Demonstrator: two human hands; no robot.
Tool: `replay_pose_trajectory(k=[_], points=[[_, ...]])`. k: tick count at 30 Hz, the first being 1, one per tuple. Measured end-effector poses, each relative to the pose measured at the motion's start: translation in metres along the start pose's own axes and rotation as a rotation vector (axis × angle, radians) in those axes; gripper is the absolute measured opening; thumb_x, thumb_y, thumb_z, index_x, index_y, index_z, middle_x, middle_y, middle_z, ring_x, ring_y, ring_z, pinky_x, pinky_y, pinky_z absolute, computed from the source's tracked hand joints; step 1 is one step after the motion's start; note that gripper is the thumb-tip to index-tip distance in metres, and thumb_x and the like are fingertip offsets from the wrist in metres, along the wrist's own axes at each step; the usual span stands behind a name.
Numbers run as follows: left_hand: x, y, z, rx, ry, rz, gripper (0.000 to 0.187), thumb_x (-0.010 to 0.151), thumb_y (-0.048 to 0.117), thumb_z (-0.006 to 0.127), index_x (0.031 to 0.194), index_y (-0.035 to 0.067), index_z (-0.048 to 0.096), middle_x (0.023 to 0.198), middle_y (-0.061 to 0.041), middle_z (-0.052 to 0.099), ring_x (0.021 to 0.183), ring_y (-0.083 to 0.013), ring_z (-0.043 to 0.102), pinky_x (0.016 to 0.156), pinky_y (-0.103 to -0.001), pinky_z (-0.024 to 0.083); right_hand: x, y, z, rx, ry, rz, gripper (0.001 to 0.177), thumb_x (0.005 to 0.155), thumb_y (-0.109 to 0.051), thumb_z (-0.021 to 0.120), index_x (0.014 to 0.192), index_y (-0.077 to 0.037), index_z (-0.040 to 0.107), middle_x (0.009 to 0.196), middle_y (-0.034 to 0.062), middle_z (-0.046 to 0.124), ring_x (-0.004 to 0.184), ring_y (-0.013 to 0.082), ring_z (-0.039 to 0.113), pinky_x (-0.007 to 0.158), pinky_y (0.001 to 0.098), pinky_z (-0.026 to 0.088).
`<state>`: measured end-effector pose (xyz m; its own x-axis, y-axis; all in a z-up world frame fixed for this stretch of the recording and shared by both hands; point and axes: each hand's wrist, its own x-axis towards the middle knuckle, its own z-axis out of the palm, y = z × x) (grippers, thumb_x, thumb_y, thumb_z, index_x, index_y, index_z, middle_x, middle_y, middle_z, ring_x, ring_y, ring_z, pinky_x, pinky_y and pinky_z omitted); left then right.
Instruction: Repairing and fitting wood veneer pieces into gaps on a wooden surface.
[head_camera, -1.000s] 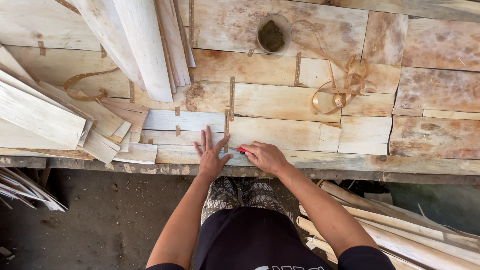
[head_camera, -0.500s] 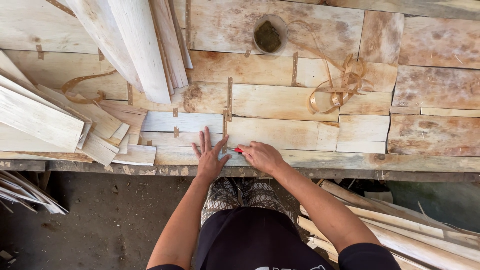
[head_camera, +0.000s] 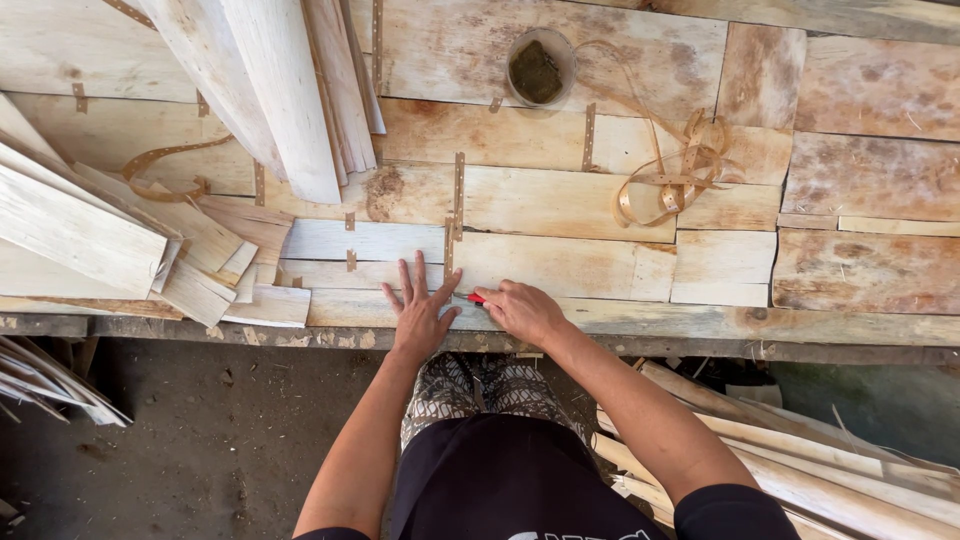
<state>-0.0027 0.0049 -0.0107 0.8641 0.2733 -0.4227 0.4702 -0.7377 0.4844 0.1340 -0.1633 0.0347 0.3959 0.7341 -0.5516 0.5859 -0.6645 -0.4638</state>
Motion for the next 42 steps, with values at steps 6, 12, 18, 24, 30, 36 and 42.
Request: replay_pose_trajectory(k=[6, 12, 18, 24, 30, 36, 42], points=[[-0.001, 0.000, 0.000, -0.021, 0.005, 0.006, 0.065, 0.092, 0.042, 0.069, 0.152, 0.046, 0.044, 0.171, -0.016, -0.009, 0.156, -0.0432, -0.016, 0.116, -0.076, -0.008, -0.001, 0.003, 0.004, 0.022, 0.039, -0.022, 0.038, 0.101, -0.030, 0.060, 0.139, -0.026, 0.065, 0.091, 0.0081, 0.066, 0.077, 0.0251, 0.066, 0.073, 0.0426, 0.058], [0.000, -0.002, 0.001, 0.002, -0.039, -0.012, 0.059, 0.094, 0.046, 0.066, 0.149, 0.050, 0.046, 0.172, -0.012, -0.011, 0.155, -0.0403, -0.018, 0.117, -0.075, -0.010, -0.003, -0.005, 0.000, 0.020, -0.004, 0.005, 0.040, 0.101, -0.028, 0.059, 0.140, -0.025, 0.063, 0.092, 0.0097, 0.065, 0.073, 0.0237, 0.066, 0.067, 0.0393, 0.059], [0.001, -0.005, 0.004, 0.001, -0.031, -0.012, 0.059, 0.094, 0.048, 0.065, 0.149, 0.051, 0.046, 0.172, -0.011, -0.011, 0.156, -0.0399, -0.017, 0.118, -0.074, -0.008, -0.005, -0.003, 0.007, 0.017, 0.020, 0.003, 0.041, 0.101, -0.025, 0.059, 0.142, -0.021, 0.062, 0.090, 0.0107, 0.064, 0.071, 0.0231, 0.064, 0.064, 0.0391, 0.059], [0.000, -0.003, 0.000, 0.010, -0.021, 0.003, 0.058, 0.094, 0.048, 0.064, 0.150, 0.050, 0.046, 0.172, -0.012, -0.011, 0.156, -0.0414, -0.016, 0.117, -0.075, -0.006, -0.004, -0.006, 0.004, 0.014, -0.037, 0.046, 0.041, 0.102, -0.024, 0.057, 0.143, -0.021, 0.061, 0.092, 0.0108, 0.064, 0.071, 0.0228, 0.064, 0.064, 0.0378, 0.060], [0.000, -0.002, 0.000, 0.039, -0.027, -0.002, 0.059, 0.094, 0.048, 0.063, 0.150, 0.051, 0.044, 0.171, -0.012, -0.011, 0.156, -0.0421, -0.015, 0.117, -0.076, -0.004, -0.002, -0.006, 0.001, 0.032, -0.056, 0.059, 0.042, 0.102, -0.023, 0.056, 0.143, -0.019, 0.060, 0.095, 0.0117, 0.064, 0.074, 0.0231, 0.064, 0.068, 0.0393, 0.059], [0.000, -0.001, -0.001, 0.054, -0.039, -0.007, 0.060, 0.094, 0.048, 0.063, 0.150, 0.052, 0.043, 0.172, -0.012, -0.011, 0.156, -0.0414, -0.015, 0.118, -0.075, -0.004, 0.000, 0.009, 0.012, 0.021, 0.033, -0.024, 0.039, 0.101, -0.024, 0.059, 0.139, -0.017, 0.065, 0.091, 0.0117, 0.066, 0.073, 0.0225, 0.063, 0.070, 0.0403, 0.056], [0.001, 0.001, -0.005, 0.080, -0.062, -0.019, 0.059, 0.095, 0.050, 0.062, 0.151, 0.053, 0.042, 0.172, -0.011, -0.011, 0.156, -0.0404, -0.016, 0.118, -0.075, -0.003, -0.002, 0.002, 0.007, 0.007, -0.087, 0.079, 0.039, 0.104, -0.025, 0.056, 0.142, -0.019, 0.061, 0.091, 0.0100, 0.063, 0.066, 0.0199, 0.056, 0.060, 0.0359, 0.059]])
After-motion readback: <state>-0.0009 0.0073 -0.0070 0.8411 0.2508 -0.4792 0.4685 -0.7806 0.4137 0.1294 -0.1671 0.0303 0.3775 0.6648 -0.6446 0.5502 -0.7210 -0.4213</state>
